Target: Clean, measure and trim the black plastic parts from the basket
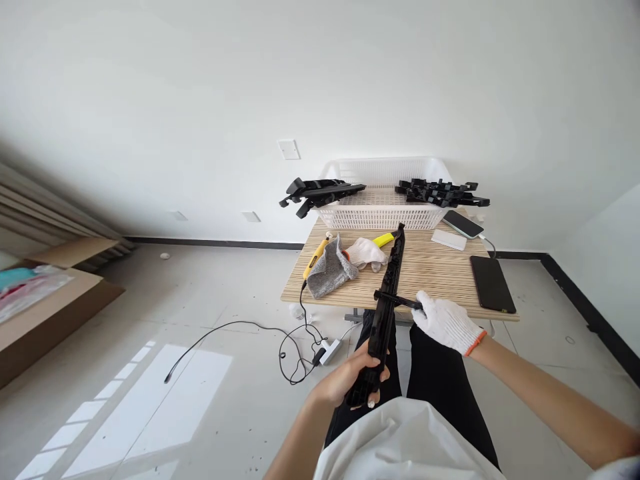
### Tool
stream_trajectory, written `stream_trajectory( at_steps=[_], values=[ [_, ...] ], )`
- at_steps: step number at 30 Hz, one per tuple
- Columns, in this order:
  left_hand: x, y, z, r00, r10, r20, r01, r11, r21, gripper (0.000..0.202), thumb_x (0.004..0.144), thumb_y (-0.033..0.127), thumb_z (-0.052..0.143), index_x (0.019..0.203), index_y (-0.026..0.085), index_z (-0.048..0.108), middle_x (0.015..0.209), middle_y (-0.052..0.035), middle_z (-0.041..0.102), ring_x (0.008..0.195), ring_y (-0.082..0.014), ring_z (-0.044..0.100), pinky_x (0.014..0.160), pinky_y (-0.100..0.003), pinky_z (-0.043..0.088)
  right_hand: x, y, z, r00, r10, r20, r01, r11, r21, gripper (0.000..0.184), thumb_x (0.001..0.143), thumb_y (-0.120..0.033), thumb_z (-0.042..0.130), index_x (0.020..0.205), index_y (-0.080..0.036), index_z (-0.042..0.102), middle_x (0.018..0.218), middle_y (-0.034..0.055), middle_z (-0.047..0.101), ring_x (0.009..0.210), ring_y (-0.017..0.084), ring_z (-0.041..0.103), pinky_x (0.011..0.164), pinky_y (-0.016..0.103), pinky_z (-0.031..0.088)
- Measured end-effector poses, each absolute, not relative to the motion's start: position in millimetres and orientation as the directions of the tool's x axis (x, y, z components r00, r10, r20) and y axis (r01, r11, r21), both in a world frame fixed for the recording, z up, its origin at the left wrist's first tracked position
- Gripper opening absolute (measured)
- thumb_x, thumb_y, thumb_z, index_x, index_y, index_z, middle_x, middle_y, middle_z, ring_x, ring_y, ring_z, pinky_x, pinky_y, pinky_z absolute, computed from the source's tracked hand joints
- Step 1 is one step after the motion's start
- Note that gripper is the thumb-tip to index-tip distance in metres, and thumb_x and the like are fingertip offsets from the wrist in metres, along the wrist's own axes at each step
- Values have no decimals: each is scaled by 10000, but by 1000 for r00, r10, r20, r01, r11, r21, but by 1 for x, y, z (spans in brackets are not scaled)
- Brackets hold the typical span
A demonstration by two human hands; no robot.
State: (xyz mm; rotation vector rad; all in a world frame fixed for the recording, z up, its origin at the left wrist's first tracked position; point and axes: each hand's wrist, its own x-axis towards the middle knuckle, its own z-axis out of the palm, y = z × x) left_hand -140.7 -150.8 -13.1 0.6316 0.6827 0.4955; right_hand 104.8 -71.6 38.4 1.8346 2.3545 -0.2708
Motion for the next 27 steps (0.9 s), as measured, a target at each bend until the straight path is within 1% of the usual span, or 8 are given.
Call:
stream_trajectory(
  at_steps=[4, 7, 9, 13, 16, 21, 23, 27],
  values=[
    [-144, -144, -26, 752, 550, -365, -283, 768, 575, 324, 840, 417, 522, 1090, 245, 410, 800, 15, 541, 385, -93, 514, 268, -140, 188, 109, -71, 36, -214, 956, -199, 973, 191, -128, 310, 985, -422, 368, 1169, -227, 524, 705, 43, 683, 707, 259, 690, 574, 270, 317],
    [-140, -144, -32, 752, 559, -350, -301, 763, 571, 300, 859, 408, 517, 1087, 249, 405, 803, 17, 543, 390, -96, 531, 260, -134, 197, 116, -76, 32, -211, 961, -176, 968, 181, -176, 288, 996, -429, 373, 1104, -218, 537, 720, 40, 688, 728, 242, 697, 565, 264, 287],
    [-134, -147, -34, 727, 573, -378, -289, 755, 588, 305, 867, 409, 533, 1094, 252, 405, 808, 20, 542, 408, -97, 550, 265, -128, 205, 121, -80, 29, -221, 962, -160, 964, 190, -187, 330, 1009, -464, 349, 1074, -205, 544, 750, 54, 699, 748, 238, 702, 569, 268, 289],
    [-120, -154, -35, 700, 587, -406, -305, 761, 573, 371, 846, 445, 581, 1104, 244, 407, 811, 26, 540, 410, -89, 537, 258, -138, 190, 130, -81, 29, -224, 956, -189, 971, 202, -129, 429, 1006, -545, 314, 1072, -207, 570, 786, 84, 714, 789, 267, 712, 593, 281, 334],
    [-113, -155, -32, 704, 582, -407, -321, 772, 548, 408, 835, 480, 591, 1106, 233, 410, 807, 27, 539, 417, -88, 533, 258, -149, 185, 133, -74, 33, -186, 949, -254, 982, 170, -83, 447, 996, -547, 320, 1100, -204, 587, 816, 104, 720, 807, 288, 712, 612, 294, 381],
    [-107, -155, -34, 681, 583, -443, -261, 759, 597, 389, 854, 482, 582, 1095, 246, 389, 817, 23, 550, 434, -98, 540, 289, -160, 204, 132, -62, 41, -223, 931, -290, 975, 219, -47, 450, 980, -531, 353, 1058, -187, 631, 827, 122, 724, 809, 284, 710, 623, 299, 406],
    [-106, -156, -36, 655, 616, -437, -253, 724, 641, 369, 870, 472, 573, 1099, 241, 397, 805, 22, 552, 444, -95, 530, 325, -171, 264, 130, -59, 43, -236, 933, -270, 970, 243, -8, 452, 973, -534, 366, 1056, -184, 641, 827, 126, 727, 812, 288, 710, 630, 303, 410],
    [-106, -162, -34, 547, 721, -425, -261, 630, 732, 311, 885, 400, 583, 1078, 207, 434, 749, 29, 534, 534, -94, 524, 482, -218, 431, 125, -59, 47, -261, 932, -252, 961, 275, 19, 461, 975, -539, 359, 1072, -186, 639, 812, 121, 729, 792, 286, 710, 629, 304, 409]
  ],
)
